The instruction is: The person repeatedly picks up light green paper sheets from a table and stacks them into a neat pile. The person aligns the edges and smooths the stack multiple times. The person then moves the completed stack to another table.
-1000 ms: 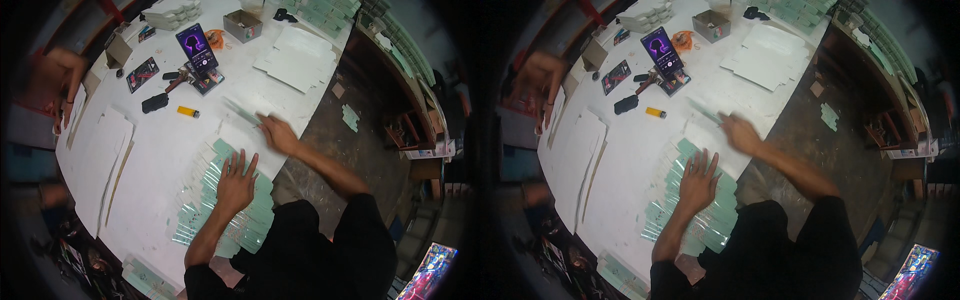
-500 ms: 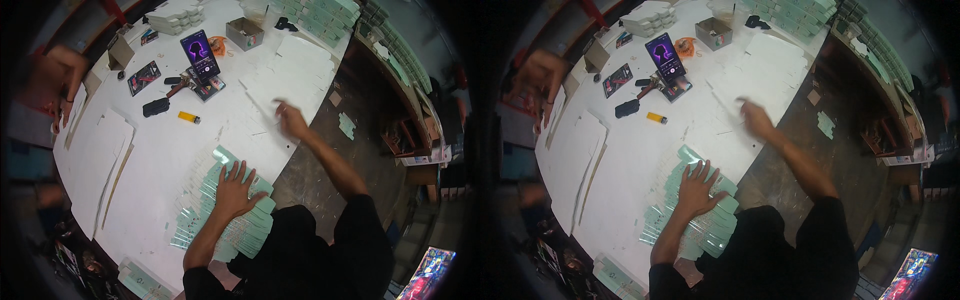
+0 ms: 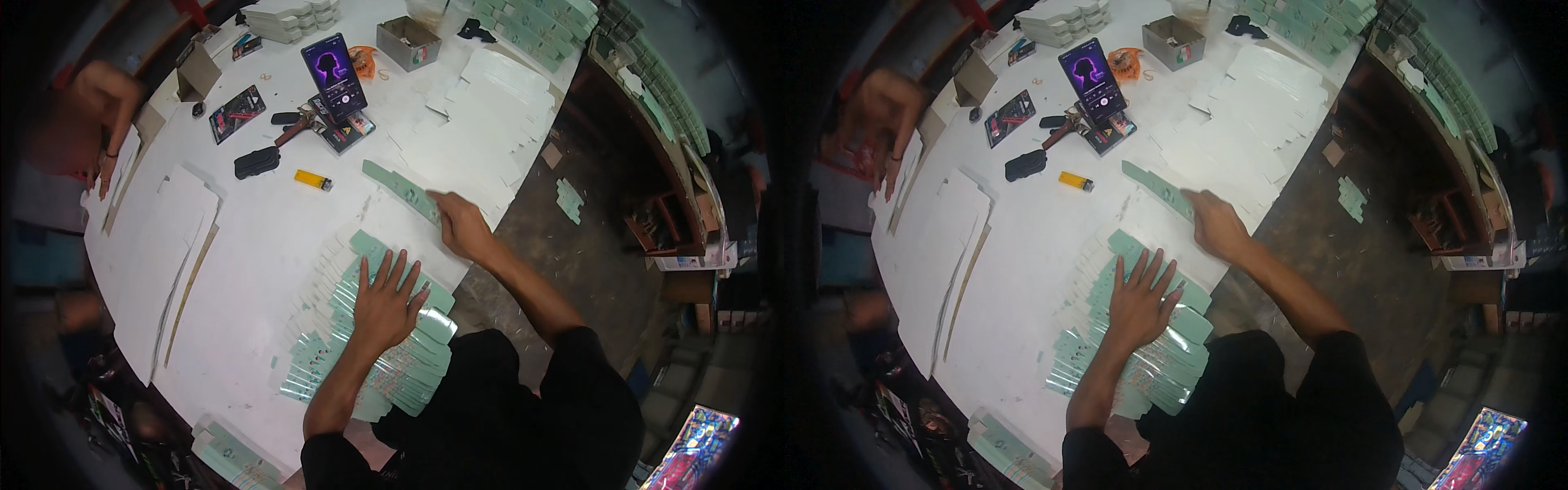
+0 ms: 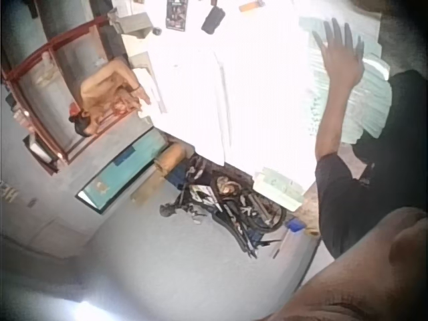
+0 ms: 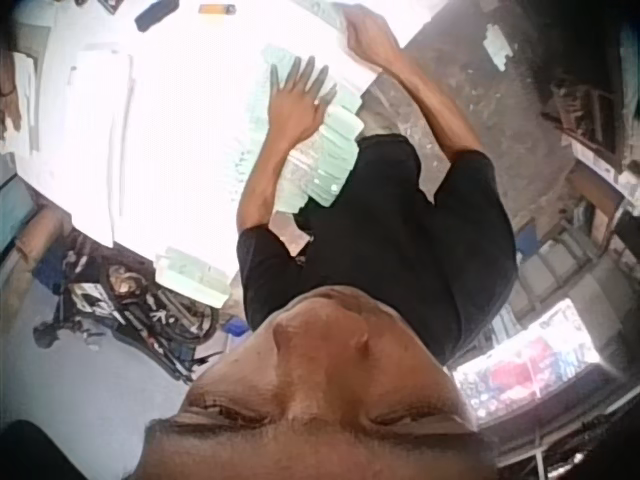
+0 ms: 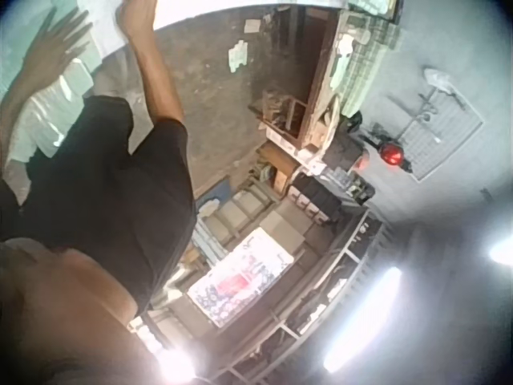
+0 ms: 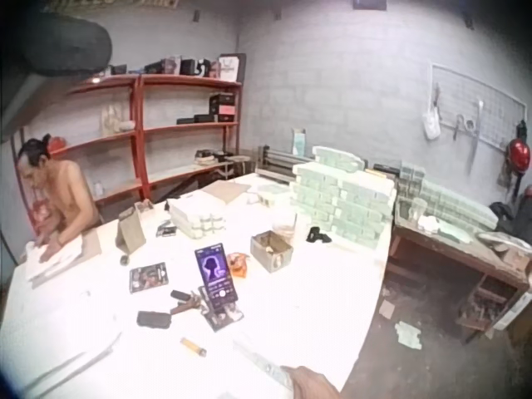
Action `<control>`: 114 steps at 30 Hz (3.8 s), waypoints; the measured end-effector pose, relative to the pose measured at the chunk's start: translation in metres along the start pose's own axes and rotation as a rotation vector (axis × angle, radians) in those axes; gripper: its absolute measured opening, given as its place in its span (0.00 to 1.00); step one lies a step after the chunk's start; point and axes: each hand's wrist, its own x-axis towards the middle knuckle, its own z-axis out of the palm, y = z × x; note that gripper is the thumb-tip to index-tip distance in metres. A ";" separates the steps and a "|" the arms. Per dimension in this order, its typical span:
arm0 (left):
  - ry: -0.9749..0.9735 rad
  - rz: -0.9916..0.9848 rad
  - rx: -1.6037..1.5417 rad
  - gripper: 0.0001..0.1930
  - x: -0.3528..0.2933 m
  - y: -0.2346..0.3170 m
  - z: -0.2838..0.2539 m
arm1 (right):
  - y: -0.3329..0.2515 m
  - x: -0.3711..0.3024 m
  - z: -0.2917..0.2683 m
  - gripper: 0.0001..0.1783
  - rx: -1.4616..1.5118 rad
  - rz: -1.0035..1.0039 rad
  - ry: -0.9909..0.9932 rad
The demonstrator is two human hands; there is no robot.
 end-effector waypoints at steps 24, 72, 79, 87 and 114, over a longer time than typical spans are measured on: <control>-0.082 -0.011 -0.024 0.31 -0.001 -0.001 0.000 | 0.005 0.008 0.008 0.29 -0.292 -0.019 0.037; -0.024 -0.049 -0.324 0.59 -0.013 -0.014 0.000 | -0.099 -0.044 -0.016 0.31 0.501 0.431 -0.249; 0.417 -0.212 -1.004 0.34 -0.016 -0.023 0.000 | -0.051 -0.043 0.091 0.58 0.808 -0.248 -0.138; 0.999 -0.606 -1.137 0.14 -0.008 -0.043 0.002 | -0.119 -0.024 0.079 0.69 -0.261 -0.437 -0.699; 0.558 -1.111 -0.106 0.50 -0.158 0.021 0.013 | -0.124 -0.029 0.092 0.62 -0.220 -0.539 -0.553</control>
